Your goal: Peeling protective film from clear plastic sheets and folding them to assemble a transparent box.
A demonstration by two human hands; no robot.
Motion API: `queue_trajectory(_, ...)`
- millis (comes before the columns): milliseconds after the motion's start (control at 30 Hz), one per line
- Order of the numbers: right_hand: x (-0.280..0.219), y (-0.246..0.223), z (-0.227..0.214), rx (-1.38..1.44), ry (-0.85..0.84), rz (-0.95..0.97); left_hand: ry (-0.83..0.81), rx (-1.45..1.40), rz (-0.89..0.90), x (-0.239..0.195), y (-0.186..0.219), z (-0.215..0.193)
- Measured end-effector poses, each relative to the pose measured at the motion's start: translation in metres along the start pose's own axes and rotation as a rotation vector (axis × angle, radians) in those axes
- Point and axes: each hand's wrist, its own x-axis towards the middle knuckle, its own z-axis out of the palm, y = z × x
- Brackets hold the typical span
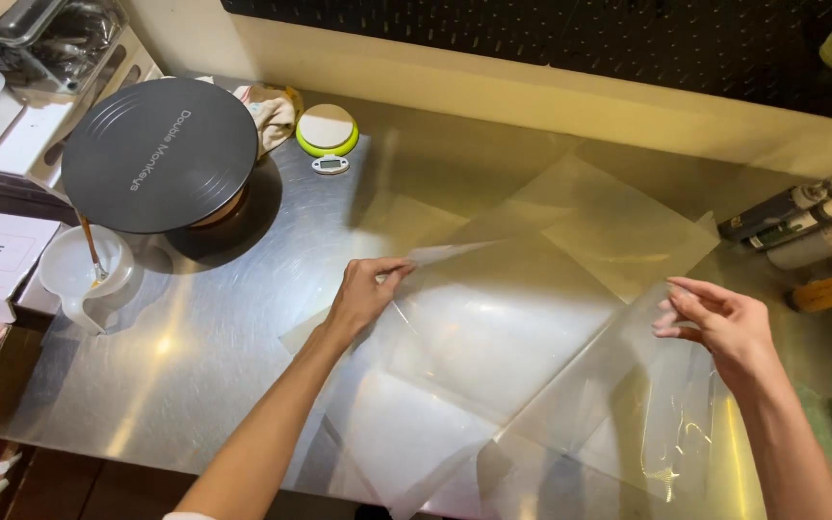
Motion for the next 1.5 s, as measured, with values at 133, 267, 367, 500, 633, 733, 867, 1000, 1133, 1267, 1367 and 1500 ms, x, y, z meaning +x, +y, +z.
queue_trajectory(133,0.061,0.008,-0.026,-0.162,-0.102,0.024,0.321,-0.310,-0.238,0.001,0.032,0.007)
queue_trajectory(267,0.132,0.039,-0.063,-0.610,-0.073,0.098,0.319,-0.605,-0.511,-0.030,0.067,0.004)
queue_trajectory(367,0.278,0.187,-0.131,-1.575,-0.107,-0.046,0.366,-0.658,-0.523,-0.051,0.078,0.024)
queue_trajectory(500,0.152,0.073,0.031,-1.968,0.286,-0.893,0.408,-0.692,-0.514,-0.076,0.116,0.035)
queue_trajectory(633,-0.020,-0.051,0.165,-1.041,-0.244,-0.947,0.386,-0.571,-0.409,-0.094,0.128,0.064)
queue_trajectory(733,-0.094,-0.064,0.222,-0.499,-0.397,-0.640,0.358,-0.560,-0.356,-0.105,0.140,0.069)
queue_trajectory(867,-0.140,-0.059,0.263,-0.140,-0.381,-0.297,0.360,-0.608,-0.320,-0.110,0.118,0.072)
queue_trajectory(1000,-0.168,-0.045,0.279,0.110,-0.365,-0.067,0.315,-0.669,-0.262,-0.109,0.131,0.058)
queue_trajectory(1133,-0.176,-0.037,0.279,0.184,-0.326,-0.036,0.209,-0.860,-0.239,-0.118,0.127,0.050)
queue_trajectory(1267,-0.166,0.007,0.287,0.090,-0.268,-0.235,0.087,-1.128,-0.413,-0.126,0.143,0.025)
queue_trajectory(1367,-0.192,-0.008,0.290,-0.049,-0.245,-0.307,0.108,-1.059,-0.456,-0.123,0.148,0.024)
queue_trajectory(1500,-0.205,-0.010,0.295,-0.071,-0.256,-0.284,0.100,-1.065,-0.461,-0.123,0.125,0.034)
